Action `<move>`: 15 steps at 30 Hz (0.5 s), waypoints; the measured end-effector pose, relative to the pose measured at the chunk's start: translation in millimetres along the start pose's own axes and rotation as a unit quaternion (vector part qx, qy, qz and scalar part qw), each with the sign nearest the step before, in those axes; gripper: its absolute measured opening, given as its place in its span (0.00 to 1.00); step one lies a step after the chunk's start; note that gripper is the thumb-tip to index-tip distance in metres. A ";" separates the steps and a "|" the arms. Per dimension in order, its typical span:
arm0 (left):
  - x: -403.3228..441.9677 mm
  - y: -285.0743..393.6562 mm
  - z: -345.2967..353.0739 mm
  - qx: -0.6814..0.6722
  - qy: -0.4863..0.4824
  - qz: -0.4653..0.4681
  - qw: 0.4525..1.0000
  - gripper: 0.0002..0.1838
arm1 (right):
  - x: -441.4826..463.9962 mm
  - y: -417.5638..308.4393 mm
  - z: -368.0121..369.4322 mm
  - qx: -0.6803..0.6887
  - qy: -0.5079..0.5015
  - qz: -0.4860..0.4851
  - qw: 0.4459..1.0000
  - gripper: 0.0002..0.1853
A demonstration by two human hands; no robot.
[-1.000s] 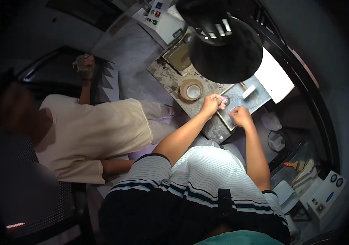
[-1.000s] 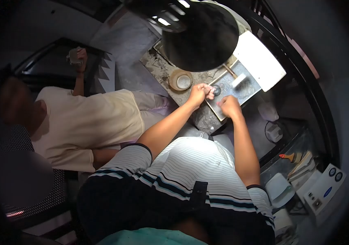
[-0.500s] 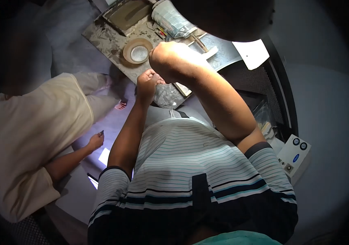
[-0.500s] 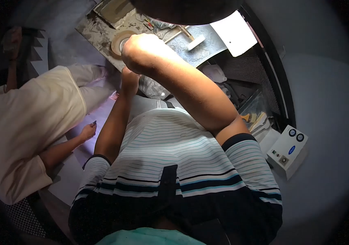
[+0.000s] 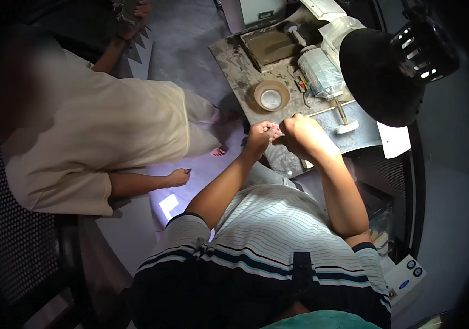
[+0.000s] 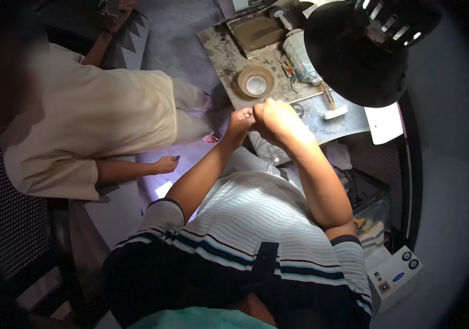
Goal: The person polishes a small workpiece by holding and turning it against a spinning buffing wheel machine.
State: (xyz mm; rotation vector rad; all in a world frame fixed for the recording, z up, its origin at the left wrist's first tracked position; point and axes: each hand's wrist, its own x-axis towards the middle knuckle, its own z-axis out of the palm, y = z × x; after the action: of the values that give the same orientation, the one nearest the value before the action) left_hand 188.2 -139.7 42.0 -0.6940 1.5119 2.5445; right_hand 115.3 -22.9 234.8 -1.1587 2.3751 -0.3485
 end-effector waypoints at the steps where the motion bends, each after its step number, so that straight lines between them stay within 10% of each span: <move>1: 8.2 -9.5 -8.8 0.007 -0.001 -0.003 1.000 0.06 | -2.0 -7.8 -6.8 0.007 0.003 0.002 1.000 0.21; 5: 21.0 -20.7 -5.1 0.013 -0.051 0.043 0.998 0.05 | -12.0 -46.5 -38.7 0.057 0.370 -0.239 0.896 0.28; 15: -22.7 -7.4 0.7 0.069 -0.038 -0.012 0.997 0.05 | -38.0 -75.6 -69.6 0.024 0.208 -0.097 0.973 0.36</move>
State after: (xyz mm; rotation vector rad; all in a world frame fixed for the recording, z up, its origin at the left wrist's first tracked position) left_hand 210.5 -132.1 46.1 -0.5867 1.6249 2.3926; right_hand 150.4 -37.5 337.5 -1.4127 2.5856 -0.7768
